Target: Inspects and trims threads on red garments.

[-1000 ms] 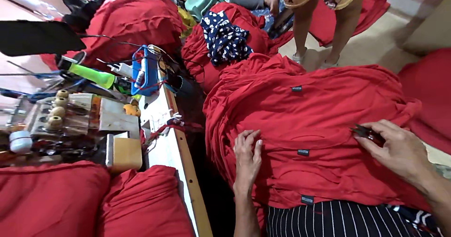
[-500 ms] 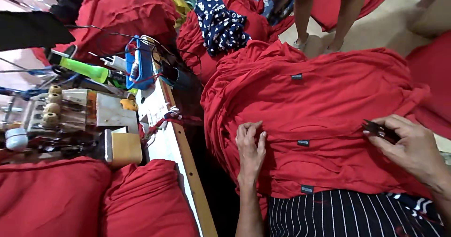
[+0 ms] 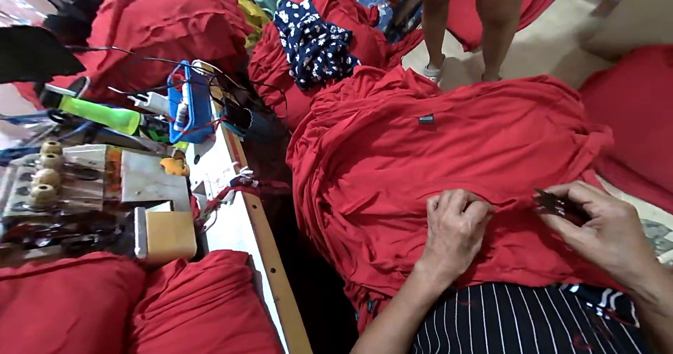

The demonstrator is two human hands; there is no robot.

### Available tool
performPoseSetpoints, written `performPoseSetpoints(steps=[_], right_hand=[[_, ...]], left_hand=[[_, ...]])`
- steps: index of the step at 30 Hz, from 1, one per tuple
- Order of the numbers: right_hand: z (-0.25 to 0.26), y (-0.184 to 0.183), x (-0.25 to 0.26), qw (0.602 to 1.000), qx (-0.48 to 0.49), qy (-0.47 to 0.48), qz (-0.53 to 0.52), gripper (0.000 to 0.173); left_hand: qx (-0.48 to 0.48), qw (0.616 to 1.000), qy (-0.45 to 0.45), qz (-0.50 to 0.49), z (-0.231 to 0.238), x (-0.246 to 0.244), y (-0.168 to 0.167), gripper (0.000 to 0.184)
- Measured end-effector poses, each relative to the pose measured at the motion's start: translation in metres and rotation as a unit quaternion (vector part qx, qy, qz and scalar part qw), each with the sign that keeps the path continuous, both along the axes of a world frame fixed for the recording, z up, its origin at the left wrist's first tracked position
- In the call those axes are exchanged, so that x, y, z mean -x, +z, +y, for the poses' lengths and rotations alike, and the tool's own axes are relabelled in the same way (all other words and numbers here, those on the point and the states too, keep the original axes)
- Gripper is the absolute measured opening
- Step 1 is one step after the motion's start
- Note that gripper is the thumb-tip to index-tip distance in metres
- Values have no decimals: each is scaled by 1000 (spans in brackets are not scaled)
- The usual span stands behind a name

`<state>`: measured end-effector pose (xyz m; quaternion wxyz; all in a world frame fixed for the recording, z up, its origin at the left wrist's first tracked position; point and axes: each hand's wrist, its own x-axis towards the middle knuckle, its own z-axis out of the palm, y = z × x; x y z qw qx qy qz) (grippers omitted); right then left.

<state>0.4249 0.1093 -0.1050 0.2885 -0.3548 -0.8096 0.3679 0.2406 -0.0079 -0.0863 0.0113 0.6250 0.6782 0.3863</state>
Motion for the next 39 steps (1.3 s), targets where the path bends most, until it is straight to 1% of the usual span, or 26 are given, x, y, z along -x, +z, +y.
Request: performPoseSetpoints(steps=[2,7,10,11,15,18,20,22,24,25,26,28,30,32,34,35,36,37,38,39], right_hand=[[-2,3,-1,1000,18,-5,10,35],[-8,16,6,998,51,-8,25,36],[-10,13,12,999,21,18,-30,45],[-10,10,14,998,10,29,-51,45],[-11,5,13,994,-21,40,-101,29],[-12,4,13,997,-14,20,-71,25],[-12,5,13,999,29,-8,-28,24],[-10,6,12,992,118,-28,28,19],[-14,16,14,966,235,-50,93,7],[-18,28,18,947,292,-66,118,4],[-21,37,21,931,331,-82,131,7],[-22,41,23,913,367,-94,154,12],[-19,24,18,906,370,-67,194,17],[-18,16,16,892,388,-47,228,19],[-19,16,17,878,414,-49,236,19],[-20,16,18,879,419,-52,223,18],[-20,15,18,889,410,-54,197,15],[-19,13,18,911,379,-50,156,11],[-19,11,16,937,330,-45,108,11],[-17,7,13,960,272,-42,60,19]], left_hand=[[-12,1000,2,9,-2,-5,0,8],[14,999,-36,21,-4,-14,-4,16],[13,999,-40,28,-4,-15,-6,17],[15,999,-40,32,-5,-15,-6,16],[32,998,-48,29,-11,-14,-7,15],[43,998,-41,12,-14,-14,-6,14],[50,998,-31,-13,-15,-13,-6,14],[54,998,-20,-35,-16,-13,-5,15],[47,998,-10,-48,-15,-14,-3,14],[44,998,-1,-44,-15,-14,-3,14],[39,999,9,-35,-14,-15,-2,13],[25,999,26,-13,-12,-15,-3,10],[-14,999,36,4,-8,-14,-6,5],[-53,998,35,16,-6,-15,-6,7],[-71,997,27,18,-6,-18,-4,8],[-71,997,24,18,-7,-19,-4,8],[-66,997,22,18,-8,-19,-5,8],[-59,998,21,20,-8,-19,-6,9],[-49,998,20,22,-9,-18,-8,9],[-35,999,15,22,-10,-17,-10,9]])
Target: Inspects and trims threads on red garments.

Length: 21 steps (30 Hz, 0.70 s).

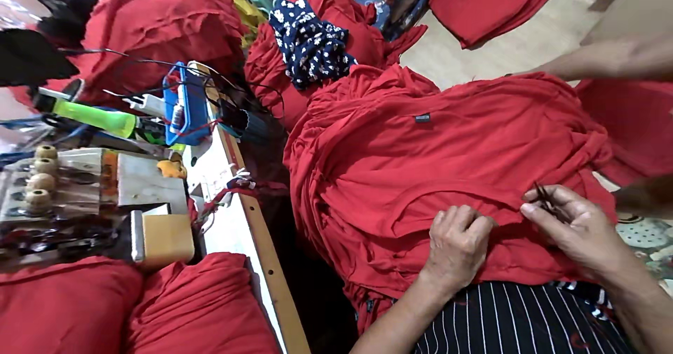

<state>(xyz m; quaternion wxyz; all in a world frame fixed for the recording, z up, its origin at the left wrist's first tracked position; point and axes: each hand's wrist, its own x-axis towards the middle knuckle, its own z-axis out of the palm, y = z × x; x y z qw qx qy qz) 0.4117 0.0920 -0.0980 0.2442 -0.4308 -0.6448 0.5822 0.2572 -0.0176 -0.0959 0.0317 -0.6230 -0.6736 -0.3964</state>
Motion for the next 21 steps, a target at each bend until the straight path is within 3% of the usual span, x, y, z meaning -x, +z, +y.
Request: performPoseSetpoints(steps=[2,6,10,14,16,19,21], right_hand=[[1,-4,-3,994,-94,5,-61,37],[-3,5,2,970,-218,-13,-105,53],[-8,9,12,938,-314,60,-135,47],[-8,1,12,934,-312,71,-156,19],[-6,4,7,949,-290,24,-121,21],[-3,11,3,977,-201,-58,-34,20],[-4,10,7,986,-121,-77,81,6]], left_hand=[[25,1000,-17,2,-2,2,-1,10],[47,998,-33,11,-4,3,0,10],[38,999,-34,10,-3,4,-1,10],[41,998,-38,13,-3,5,-2,11],[46,998,-43,9,-4,5,-3,11],[42,998,-54,-6,-3,5,-3,11],[31,998,-59,-15,-3,5,-2,10]])
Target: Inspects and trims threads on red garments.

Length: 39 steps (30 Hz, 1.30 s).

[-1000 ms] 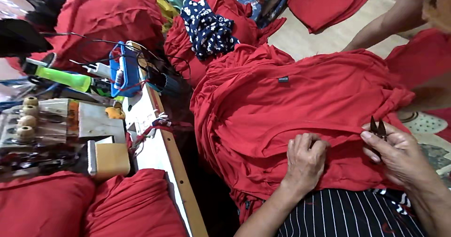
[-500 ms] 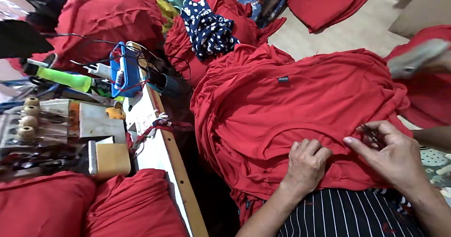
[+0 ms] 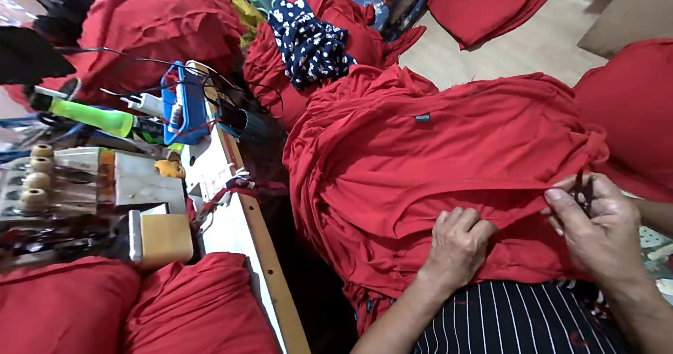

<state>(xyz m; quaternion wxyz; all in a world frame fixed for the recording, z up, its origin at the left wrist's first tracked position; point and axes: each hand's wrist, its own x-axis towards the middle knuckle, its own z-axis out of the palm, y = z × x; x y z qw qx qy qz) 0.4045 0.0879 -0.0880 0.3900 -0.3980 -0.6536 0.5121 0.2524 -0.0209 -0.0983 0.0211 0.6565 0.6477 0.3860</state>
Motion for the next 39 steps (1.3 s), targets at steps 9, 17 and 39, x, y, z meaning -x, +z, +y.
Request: performPoseSetpoints(steps=[9,17,39], right_hand=[[-3,0,17,844,433,-54,311,38],[-2,2,15,776,482,8,408,51],[-3,-17,-4,981,41,92,-164,41]], left_hand=[[-9,992,-83,-95,-4,-1,5,8],[-13,990,-80,-118,-2,1,4,5],[24,998,-54,-19,-4,5,-3,10]])
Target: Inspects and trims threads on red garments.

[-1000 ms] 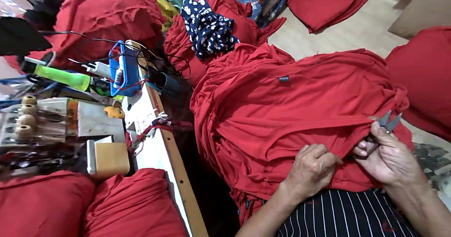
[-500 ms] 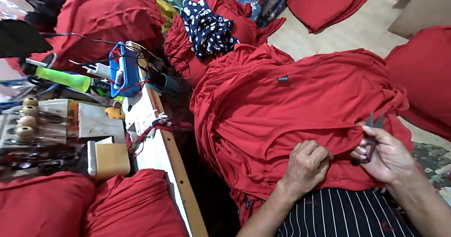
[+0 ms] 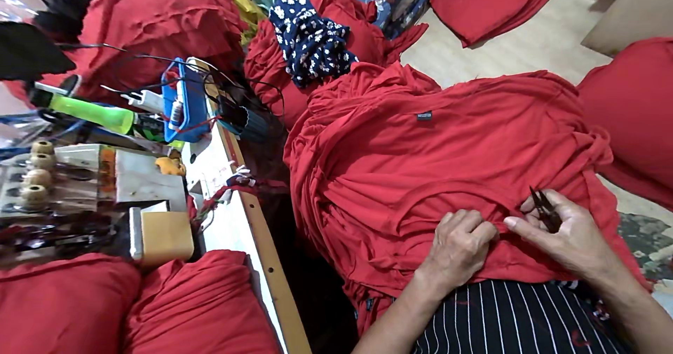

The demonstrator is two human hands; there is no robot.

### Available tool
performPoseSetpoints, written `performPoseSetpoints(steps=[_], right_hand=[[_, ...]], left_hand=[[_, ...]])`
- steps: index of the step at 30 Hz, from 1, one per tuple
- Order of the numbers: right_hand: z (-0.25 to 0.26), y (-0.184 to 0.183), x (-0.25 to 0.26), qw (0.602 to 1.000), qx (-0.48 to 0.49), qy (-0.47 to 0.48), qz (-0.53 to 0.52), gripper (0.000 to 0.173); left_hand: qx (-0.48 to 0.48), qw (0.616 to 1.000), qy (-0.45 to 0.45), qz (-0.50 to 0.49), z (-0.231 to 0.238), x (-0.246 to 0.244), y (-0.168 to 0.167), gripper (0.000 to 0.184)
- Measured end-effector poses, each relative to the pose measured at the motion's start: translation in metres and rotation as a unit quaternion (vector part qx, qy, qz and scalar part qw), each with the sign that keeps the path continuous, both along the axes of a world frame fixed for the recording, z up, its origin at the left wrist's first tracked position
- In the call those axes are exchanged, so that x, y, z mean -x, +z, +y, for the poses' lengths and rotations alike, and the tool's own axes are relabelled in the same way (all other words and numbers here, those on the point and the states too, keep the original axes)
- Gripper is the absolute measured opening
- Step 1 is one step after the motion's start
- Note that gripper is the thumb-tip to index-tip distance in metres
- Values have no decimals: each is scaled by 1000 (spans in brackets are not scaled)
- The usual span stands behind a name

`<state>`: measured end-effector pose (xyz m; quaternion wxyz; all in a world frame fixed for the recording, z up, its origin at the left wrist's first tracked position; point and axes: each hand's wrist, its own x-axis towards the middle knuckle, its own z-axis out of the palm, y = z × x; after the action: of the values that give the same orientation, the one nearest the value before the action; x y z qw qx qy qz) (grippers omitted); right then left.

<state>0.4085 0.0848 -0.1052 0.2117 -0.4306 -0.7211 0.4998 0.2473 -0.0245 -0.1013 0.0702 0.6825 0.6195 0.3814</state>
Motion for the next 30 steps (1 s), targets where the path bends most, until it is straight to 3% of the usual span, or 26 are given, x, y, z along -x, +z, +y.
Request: performPoseSetpoints(steps=[2,4,9,13,19,22,26,30], right_hand=[[-3,-1,1,998,-52,6,-34,39],[-4,-1,0,996,-72,-3,-44,26],[-1,4,1,988,120,-85,48,11],[-4,20,8,924,296,-147,192,18],[-1,18,0,798,462,-126,366,49],[-1,13,-1,780,483,-113,381,50],[1,12,3,788,487,-154,344,49],[2,10,3,792,495,-177,311,50]], left_hand=[[-1,1000,1,-1,0,0,0,11],[-2,1000,-1,-3,0,0,0,10],[-10,1000,-1,-6,-1,0,0,10],[-48,998,27,-3,0,0,-1,8],[-94,994,38,-30,2,-1,2,4],[-102,993,35,-42,2,-1,0,4],[-75,996,20,-48,1,1,-1,3],[-36,994,32,-96,1,1,0,14]])
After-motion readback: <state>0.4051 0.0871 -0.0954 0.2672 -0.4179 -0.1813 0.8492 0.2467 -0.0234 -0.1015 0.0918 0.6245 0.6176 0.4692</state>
